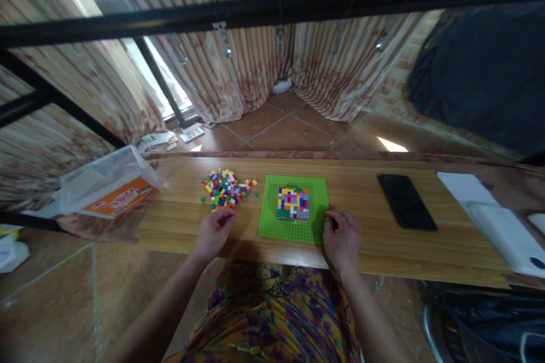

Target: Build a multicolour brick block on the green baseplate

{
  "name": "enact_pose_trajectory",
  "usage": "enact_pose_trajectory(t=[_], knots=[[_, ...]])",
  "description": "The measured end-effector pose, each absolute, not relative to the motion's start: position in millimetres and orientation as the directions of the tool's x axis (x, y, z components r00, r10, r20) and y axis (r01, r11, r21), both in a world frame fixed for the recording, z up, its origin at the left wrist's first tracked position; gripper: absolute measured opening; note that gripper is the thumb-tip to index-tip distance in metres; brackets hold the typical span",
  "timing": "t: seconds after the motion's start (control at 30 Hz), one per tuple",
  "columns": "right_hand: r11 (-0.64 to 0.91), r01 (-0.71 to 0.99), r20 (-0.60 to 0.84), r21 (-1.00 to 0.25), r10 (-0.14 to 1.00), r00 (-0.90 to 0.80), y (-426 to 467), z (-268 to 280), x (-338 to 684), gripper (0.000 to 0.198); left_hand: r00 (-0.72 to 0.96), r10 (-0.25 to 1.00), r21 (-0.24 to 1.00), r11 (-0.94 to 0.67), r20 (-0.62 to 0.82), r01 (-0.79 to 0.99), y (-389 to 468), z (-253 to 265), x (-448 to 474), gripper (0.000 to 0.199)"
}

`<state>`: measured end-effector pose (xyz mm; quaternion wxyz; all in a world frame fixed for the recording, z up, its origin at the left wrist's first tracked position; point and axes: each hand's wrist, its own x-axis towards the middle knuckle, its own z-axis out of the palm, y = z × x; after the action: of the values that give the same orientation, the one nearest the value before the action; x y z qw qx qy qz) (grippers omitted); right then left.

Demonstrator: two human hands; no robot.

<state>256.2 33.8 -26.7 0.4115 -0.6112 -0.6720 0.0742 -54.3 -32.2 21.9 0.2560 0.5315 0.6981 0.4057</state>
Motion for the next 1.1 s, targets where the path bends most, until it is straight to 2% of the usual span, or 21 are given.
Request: enact_pose_trajectory(t=[0.27, 0.47, 0.8, 1.1], knots=[[0.242, 0.771, 0.467, -0.589, 0.881, 0.08, 33.4, -26.7, 256.7, 0.025, -0.361, 0.92, 0.644, 0.183, 0.155, 0.743, -29.3, 23.5, -74.8, 0.014], [0.246, 0.768, 0.468, -0.592, 0.88, 0.079, 33.6, -27.7, 257.5, 0.024, -0.355, 0.927, 0.547, 0.238, 0.117, 0.802, -38.0, 20.2, -84.4, 0.013], [0.237, 0.774, 0.462, -0.588, 0.883, 0.08, 33.0, -28.5, 258.6, 0.025, -0.4, 0.916, 0.556, 0.323, 0.019, 0.766, -47.9, 22.9, -93.4, 0.018], [0.253, 0.778, 0.477, -0.575, 0.876, 0.068, 34.1, -29.9, 259.5, 0.025, -0.369, 0.926, 0.488, 0.288, 0.076, 0.824, -48.8, 18.7, -88.3, 0.019]])
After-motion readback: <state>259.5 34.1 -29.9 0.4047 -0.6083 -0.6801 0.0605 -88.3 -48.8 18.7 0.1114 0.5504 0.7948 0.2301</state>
